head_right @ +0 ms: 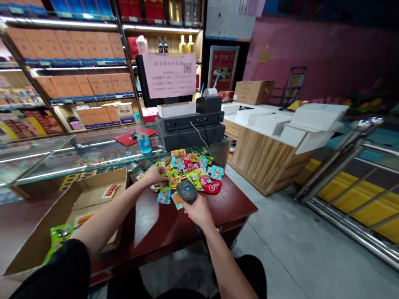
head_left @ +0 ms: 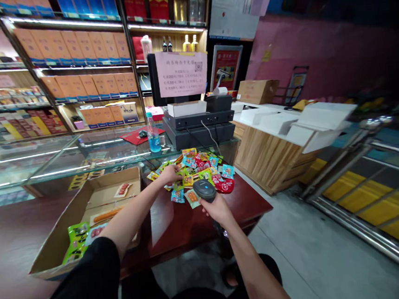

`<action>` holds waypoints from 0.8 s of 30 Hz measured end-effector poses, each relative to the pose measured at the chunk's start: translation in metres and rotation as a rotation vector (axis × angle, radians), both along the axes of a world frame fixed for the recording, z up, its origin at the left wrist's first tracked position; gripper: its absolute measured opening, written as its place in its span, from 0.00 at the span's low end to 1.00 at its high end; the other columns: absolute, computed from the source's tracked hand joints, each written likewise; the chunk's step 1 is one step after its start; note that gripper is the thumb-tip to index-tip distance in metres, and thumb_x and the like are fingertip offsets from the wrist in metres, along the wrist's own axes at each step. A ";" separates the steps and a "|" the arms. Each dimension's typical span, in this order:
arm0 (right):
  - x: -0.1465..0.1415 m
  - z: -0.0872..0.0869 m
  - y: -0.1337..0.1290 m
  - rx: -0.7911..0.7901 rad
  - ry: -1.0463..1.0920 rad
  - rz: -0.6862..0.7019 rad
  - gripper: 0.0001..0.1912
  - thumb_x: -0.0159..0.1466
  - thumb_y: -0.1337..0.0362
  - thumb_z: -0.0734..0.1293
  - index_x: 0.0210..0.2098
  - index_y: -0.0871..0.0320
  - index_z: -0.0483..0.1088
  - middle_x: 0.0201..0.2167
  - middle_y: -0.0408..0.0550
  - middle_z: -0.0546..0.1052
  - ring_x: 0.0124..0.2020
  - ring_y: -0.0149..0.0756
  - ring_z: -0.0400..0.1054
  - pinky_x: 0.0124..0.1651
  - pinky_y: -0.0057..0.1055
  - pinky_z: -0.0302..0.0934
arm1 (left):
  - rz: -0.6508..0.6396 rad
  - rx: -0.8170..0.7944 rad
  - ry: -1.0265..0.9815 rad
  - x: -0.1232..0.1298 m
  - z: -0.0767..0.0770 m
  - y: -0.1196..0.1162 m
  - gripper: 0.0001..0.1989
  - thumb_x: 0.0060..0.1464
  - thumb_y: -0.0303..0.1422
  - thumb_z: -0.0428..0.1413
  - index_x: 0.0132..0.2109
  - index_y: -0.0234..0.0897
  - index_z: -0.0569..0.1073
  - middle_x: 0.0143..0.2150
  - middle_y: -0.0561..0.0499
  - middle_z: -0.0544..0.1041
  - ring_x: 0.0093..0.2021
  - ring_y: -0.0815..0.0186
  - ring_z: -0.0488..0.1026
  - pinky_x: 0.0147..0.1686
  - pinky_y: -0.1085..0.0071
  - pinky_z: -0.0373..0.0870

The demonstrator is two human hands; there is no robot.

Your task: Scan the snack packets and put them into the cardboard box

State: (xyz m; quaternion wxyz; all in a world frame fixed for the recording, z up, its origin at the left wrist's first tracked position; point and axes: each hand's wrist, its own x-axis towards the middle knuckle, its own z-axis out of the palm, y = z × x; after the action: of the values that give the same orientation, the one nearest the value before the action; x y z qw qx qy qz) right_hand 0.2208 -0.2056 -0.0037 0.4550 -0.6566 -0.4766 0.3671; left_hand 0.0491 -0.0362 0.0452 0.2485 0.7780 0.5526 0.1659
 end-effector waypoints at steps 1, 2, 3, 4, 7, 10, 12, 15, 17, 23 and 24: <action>-0.005 0.000 0.002 0.006 0.009 0.027 0.13 0.55 0.57 0.71 0.36 0.59 0.73 0.16 0.43 0.74 0.17 0.36 0.71 0.17 0.25 0.61 | 0.073 -0.079 -0.145 -0.011 0.003 0.001 0.13 0.41 0.34 0.69 0.34 0.34 0.76 0.27 0.54 0.75 0.31 0.67 0.75 0.31 0.75 0.70; -0.010 -0.001 0.004 0.013 0.014 0.052 0.14 0.55 0.57 0.71 0.36 0.59 0.73 0.17 0.43 0.75 0.17 0.36 0.71 0.17 0.25 0.61 | 0.142 -0.170 -0.299 -0.021 0.006 0.002 0.15 0.40 0.34 0.70 0.32 0.34 0.74 0.25 0.55 0.74 0.28 0.68 0.74 0.29 0.76 0.69; -0.016 0.000 0.005 0.019 0.014 0.069 0.13 0.55 0.57 0.71 0.36 0.59 0.73 0.17 0.43 0.75 0.18 0.37 0.72 0.18 0.25 0.61 | 0.201 -0.264 -0.450 -0.030 0.008 0.001 0.16 0.39 0.34 0.71 0.31 0.33 0.73 0.24 0.55 0.74 0.27 0.69 0.74 0.27 0.76 0.69; -0.021 0.001 0.006 0.020 0.008 0.081 0.13 0.55 0.58 0.71 0.36 0.58 0.73 0.17 0.43 0.75 0.18 0.37 0.72 0.18 0.25 0.62 | 0.245 -0.352 -0.589 -0.038 0.010 -0.001 0.17 0.37 0.33 0.72 0.31 0.33 0.73 0.24 0.54 0.75 0.26 0.69 0.74 0.26 0.76 0.70; -0.036 0.009 0.008 0.000 -0.024 0.110 0.10 0.55 0.60 0.71 0.34 0.58 0.72 0.17 0.42 0.75 0.17 0.35 0.71 0.19 0.25 0.62 | 0.295 -0.515 -0.832 -0.054 0.013 -0.008 0.18 0.35 0.30 0.73 0.32 0.32 0.74 0.26 0.52 0.77 0.26 0.69 0.75 0.26 0.75 0.73; -0.046 0.018 0.008 -0.003 -0.018 0.133 0.09 0.55 0.60 0.70 0.34 0.57 0.72 0.17 0.42 0.75 0.16 0.35 0.70 0.19 0.26 0.62 | 0.314 -0.579 -0.886 -0.065 0.015 -0.015 0.17 0.35 0.29 0.74 0.31 0.30 0.75 0.27 0.50 0.78 0.27 0.68 0.76 0.29 0.72 0.77; -0.050 0.022 0.008 -0.001 -0.015 0.140 0.09 0.55 0.60 0.70 0.34 0.57 0.72 0.17 0.43 0.75 0.17 0.36 0.71 0.18 0.26 0.61 | 0.314 -0.607 -0.879 -0.069 0.017 -0.018 0.17 0.33 0.28 0.74 0.30 0.30 0.76 0.28 0.49 0.79 0.29 0.66 0.77 0.30 0.70 0.78; -0.051 0.023 0.008 0.002 -0.030 0.152 0.09 0.55 0.61 0.70 0.34 0.57 0.72 0.16 0.43 0.75 0.16 0.36 0.71 0.17 0.25 0.59 | 0.305 -0.617 -0.858 -0.074 0.019 -0.020 0.17 0.33 0.27 0.74 0.30 0.30 0.76 0.29 0.48 0.80 0.30 0.66 0.78 0.31 0.70 0.79; -0.051 0.020 0.010 0.011 -0.031 0.161 0.09 0.55 0.60 0.70 0.33 0.57 0.71 0.16 0.43 0.74 0.16 0.36 0.70 0.17 0.25 0.59 | 0.313 -0.602 -0.848 -0.075 0.018 -0.019 0.16 0.34 0.27 0.74 0.31 0.30 0.77 0.28 0.48 0.80 0.29 0.66 0.78 0.29 0.71 0.78; -0.050 0.010 0.015 0.021 -0.021 0.178 0.09 0.56 0.58 0.70 0.33 0.56 0.72 0.17 0.43 0.75 0.16 0.36 0.70 0.18 0.26 0.60 | 0.300 -0.611 -0.871 -0.075 0.014 -0.017 0.16 0.34 0.25 0.74 0.31 0.29 0.77 0.29 0.47 0.80 0.31 0.65 0.78 0.31 0.70 0.79; -0.049 0.010 0.016 0.018 -0.023 0.183 0.09 0.56 0.59 0.70 0.33 0.56 0.72 0.17 0.43 0.75 0.16 0.35 0.70 0.18 0.26 0.60 | 0.298 -0.615 -0.880 -0.076 0.014 -0.017 0.16 0.33 0.25 0.74 0.31 0.29 0.77 0.29 0.47 0.80 0.31 0.65 0.78 0.32 0.69 0.79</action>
State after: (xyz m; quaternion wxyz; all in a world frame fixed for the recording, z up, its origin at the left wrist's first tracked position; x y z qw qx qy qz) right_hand 0.1713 -0.1899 0.0062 0.4199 -0.6102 -0.5432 0.3952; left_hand -0.0271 -0.0537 0.0591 0.6454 0.4403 0.5237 0.3395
